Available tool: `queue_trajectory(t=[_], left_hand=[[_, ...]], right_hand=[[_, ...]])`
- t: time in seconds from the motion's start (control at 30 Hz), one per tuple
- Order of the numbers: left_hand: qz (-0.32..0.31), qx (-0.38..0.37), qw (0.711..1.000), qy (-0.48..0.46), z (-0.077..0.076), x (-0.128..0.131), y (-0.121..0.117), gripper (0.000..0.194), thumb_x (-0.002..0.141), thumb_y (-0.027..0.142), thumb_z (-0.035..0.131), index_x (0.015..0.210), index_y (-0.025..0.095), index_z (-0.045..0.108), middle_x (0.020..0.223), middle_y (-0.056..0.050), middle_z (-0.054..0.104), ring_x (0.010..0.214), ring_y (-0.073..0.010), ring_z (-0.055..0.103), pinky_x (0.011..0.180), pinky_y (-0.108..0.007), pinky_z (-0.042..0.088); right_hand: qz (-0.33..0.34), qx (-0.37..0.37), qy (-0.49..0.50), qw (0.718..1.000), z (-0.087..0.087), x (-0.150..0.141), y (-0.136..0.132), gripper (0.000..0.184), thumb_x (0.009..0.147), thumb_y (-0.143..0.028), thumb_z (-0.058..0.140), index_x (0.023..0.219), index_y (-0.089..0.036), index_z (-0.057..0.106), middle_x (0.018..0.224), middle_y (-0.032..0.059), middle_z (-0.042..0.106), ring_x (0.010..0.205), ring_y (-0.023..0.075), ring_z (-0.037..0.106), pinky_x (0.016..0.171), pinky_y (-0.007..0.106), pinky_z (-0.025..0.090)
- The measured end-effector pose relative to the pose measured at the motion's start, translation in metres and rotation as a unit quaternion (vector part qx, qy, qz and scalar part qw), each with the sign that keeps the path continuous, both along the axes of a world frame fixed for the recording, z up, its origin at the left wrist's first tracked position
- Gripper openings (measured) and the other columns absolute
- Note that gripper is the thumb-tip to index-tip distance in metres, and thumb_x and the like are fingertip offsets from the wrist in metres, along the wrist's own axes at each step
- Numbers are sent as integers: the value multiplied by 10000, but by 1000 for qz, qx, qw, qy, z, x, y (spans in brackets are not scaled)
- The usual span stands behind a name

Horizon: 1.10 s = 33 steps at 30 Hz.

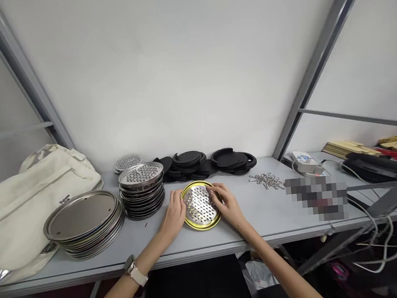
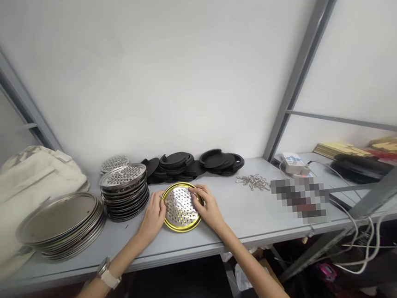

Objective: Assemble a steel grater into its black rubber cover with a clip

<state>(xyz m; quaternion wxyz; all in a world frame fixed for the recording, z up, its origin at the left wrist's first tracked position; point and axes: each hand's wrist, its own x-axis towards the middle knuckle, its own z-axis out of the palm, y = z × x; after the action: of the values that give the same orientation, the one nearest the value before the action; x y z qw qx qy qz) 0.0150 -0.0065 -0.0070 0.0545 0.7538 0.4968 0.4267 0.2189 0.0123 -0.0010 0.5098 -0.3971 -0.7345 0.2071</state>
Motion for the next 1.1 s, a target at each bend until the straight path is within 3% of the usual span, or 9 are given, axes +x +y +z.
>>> queue_trajectory(t=[0.27, 0.37, 0.47, 0.77, 1.1], left_hand=[[-13, -33, 998, -54, 13, 2, 0, 151, 951, 212, 322, 1056, 190, 429, 1007, -68, 467, 948, -193, 516, 854, -364, 435], [-60, -34, 997, -47, 21, 8, 4, 234, 922, 247, 427, 1153, 220, 454, 1087, -64, 470, 1024, -198, 506, 900, -354, 420], [-110, -41, 991, -62, 25, 17, 10, 174, 916, 196, 425, 1048, 224, 535, 1037, -39, 513, 989, -174, 533, 890, -309, 423], [-94, 19, 989, -115, 22, 29, 12, 169, 896, 166, 457, 985, 204, 596, 949, -35, 570, 929, -166, 558, 841, -287, 438], [-102, 30, 986, -125, 17, 33, 12, 131, 889, 232, 523, 934, 201, 643, 909, -28, 546, 852, -145, 560, 776, -256, 455]], right_hand=[[52, -42, 82, 994, -3, -1, 9, 234, 898, -335, 511, 1029, -232, 675, 1033, 71, 635, 1007, 228, 578, 898, 365, 447], [58, -42, 80, 994, -3, -1, 9, 243, 895, -341, 513, 1032, -234, 683, 1039, 72, 636, 1014, 227, 579, 909, 369, 446], [58, -38, 83, 994, -2, -1, 8, 241, 901, -333, 501, 1024, -229, 681, 1032, 71, 638, 1009, 225, 580, 907, 368, 445], [40, -13, 107, 993, 1, -4, 2, 221, 917, -279, 455, 970, -224, 663, 986, 56, 618, 988, 212, 567, 900, 346, 427], [5, 18, 96, 995, 5, -7, -8, 250, 938, -262, 430, 978, -231, 674, 975, 57, 583, 1041, 211, 523, 922, 334, 387]])
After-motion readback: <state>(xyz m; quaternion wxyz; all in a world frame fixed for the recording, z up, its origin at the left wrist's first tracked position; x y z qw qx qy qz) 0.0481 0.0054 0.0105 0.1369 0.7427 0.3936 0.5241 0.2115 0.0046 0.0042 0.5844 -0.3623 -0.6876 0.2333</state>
